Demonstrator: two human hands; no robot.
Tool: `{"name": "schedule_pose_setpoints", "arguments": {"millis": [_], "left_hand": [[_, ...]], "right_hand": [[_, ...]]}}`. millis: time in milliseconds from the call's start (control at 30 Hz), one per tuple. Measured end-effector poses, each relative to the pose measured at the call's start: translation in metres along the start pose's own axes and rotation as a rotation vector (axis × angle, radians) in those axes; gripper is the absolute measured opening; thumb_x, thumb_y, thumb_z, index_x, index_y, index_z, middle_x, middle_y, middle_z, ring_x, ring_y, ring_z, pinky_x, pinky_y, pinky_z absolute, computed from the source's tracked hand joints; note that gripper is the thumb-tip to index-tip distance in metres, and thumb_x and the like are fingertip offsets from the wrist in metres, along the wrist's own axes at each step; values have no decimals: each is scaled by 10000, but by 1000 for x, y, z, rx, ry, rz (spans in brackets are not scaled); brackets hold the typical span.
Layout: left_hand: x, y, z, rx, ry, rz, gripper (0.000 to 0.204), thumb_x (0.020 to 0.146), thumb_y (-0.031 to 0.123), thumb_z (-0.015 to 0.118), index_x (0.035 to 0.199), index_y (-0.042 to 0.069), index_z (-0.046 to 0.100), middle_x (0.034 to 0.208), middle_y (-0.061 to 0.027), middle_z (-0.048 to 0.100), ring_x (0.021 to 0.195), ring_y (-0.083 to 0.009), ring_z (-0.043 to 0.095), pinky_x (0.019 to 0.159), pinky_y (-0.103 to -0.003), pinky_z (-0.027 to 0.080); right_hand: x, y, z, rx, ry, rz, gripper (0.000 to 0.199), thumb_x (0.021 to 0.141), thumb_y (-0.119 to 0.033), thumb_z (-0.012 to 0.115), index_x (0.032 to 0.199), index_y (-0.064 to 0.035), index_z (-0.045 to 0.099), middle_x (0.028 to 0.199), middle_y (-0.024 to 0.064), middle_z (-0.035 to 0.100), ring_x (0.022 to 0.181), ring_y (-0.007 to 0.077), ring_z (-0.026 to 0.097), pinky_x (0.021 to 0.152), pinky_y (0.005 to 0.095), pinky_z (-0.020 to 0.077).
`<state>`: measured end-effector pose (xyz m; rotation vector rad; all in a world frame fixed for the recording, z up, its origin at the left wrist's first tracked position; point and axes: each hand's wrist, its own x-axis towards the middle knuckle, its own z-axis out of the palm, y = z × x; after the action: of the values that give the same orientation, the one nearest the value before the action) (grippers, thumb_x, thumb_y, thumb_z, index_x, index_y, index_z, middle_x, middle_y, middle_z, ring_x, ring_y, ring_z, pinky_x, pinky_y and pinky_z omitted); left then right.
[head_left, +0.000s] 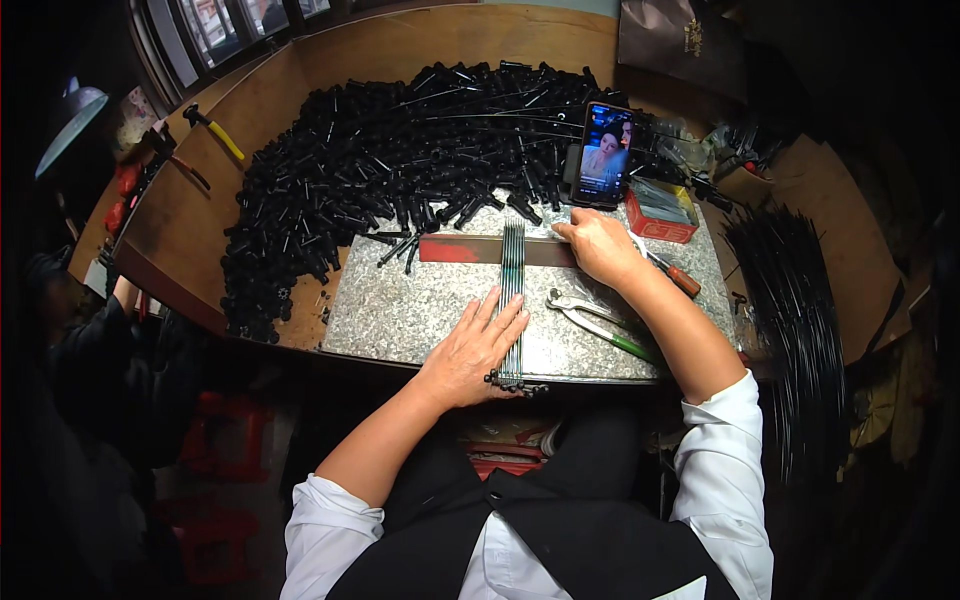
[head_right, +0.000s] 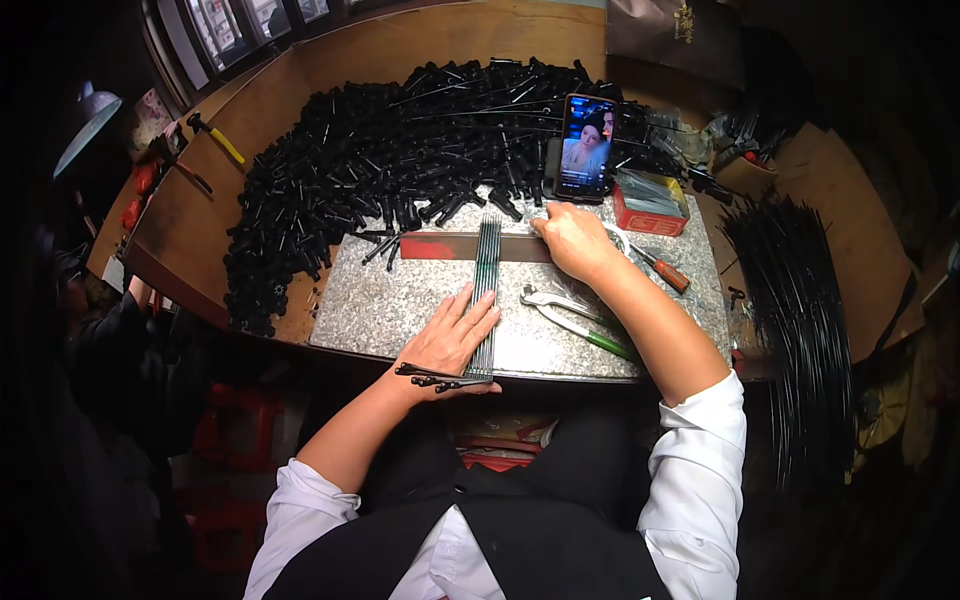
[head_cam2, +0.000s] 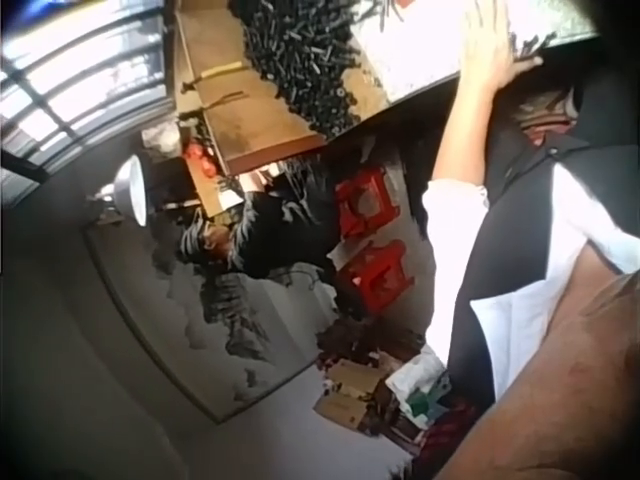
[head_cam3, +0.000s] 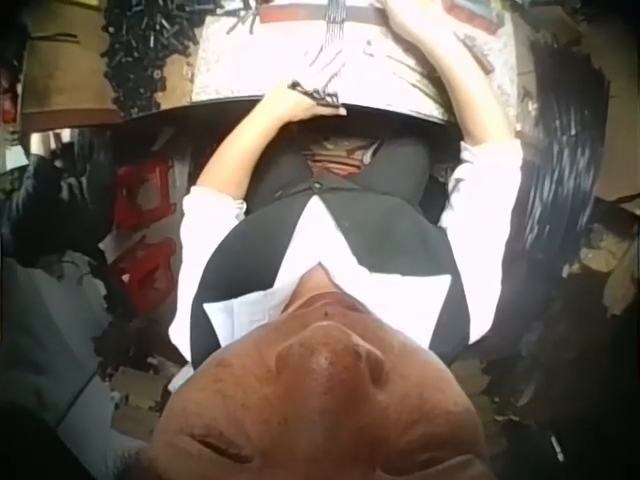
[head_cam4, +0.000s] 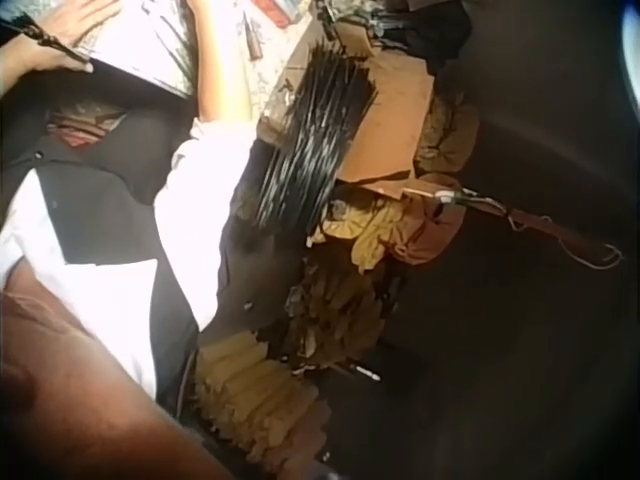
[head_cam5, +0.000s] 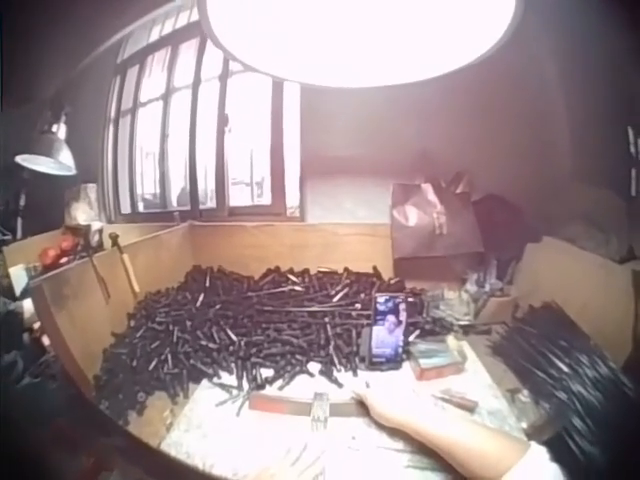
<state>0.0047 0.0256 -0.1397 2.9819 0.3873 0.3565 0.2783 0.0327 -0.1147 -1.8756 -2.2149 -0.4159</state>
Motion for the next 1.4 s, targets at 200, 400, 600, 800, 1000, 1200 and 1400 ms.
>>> {"name": "schedule_pose_setpoints", "arguments": {"millis": [200, 400, 600, 800, 1000, 1200, 1400], "left_hand": [[0, 2, -2, -8, -11, -12, 1001, 629, 442, 775, 1396, 5, 303, 1467, -189, 256, 1365, -408, 198, 1105, -494, 218], [1, 2, -1, -28, -23, -19, 990, 628, 415, 776, 1399, 13, 304, 1472, -186, 254, 1366, -412, 195, 1109, -498, 211], [0, 1, 1, 38, -34, -14, 970, 700, 608, 661, 1370, -17, 342, 1458, -205, 271, 1372, -405, 180, 1118, -493, 196], [1, 2, 1, 58, -24, -11, 982, 693, 625, 656, 1369, -16, 346, 1447, -210, 292, 1364, -410, 199, 1116, -494, 204], [0, 3, 1, 49, -3, -19, 989, 688, 633, 656, 1365, -21, 351, 1443, -212, 300, 1360, -409, 217, 1111, -497, 214], [2, 4, 1, 43, 0, -16, 998, 684, 632, 661, 1370, -21, 345, 1445, -213, 296, 1360, -405, 222, 1109, -497, 217], [1, 3, 2, 36, -1, -20, 998, 682, 623, 668, 1370, -23, 343, 1445, -215, 296, 1358, -411, 221, 1108, -497, 218]], "right_hand": [[-1, -1, 0, 7, 31, 4, 196, 806, -132, 508, 905, -65, 664, 834, 146, 580, 860, 307, 603, 700, 411, 502], [-1, 1, 2, 24, 11, -3, 194, 813, -122, 512, 915, -70, 669, 846, 148, 586, 880, 302, 601, 720, 409, 499], [-1, 4, 6, 35, 52, -38, 209, 803, -122, 524, 942, -75, 674, 854, 145, 587, 884, 300, 602, 734, 405, 499], [-3, 3, 4, 29, 67, -25, 209, 789, -117, 536, 942, -85, 675, 846, 133, 586, 878, 292, 602, 733, 405, 494], [-3, 2, 3, 47, 85, -42, 196, 792, -142, 546, 930, -86, 673, 839, 124, 584, 862, 284, 602, 726, 402, 489], [-2, 3, 5, 23, 110, -66, 217, 808, -148, 529, 959, -89, 673, 841, 115, 577, 865, 274, 599, 726, 395, 489], [7, 1, 8, -2, 90, -129, 282, 816, -143, 511, 1051, -104, 662, 866, 109, 573, 864, 265, 582, 725, 383, 488]]}}
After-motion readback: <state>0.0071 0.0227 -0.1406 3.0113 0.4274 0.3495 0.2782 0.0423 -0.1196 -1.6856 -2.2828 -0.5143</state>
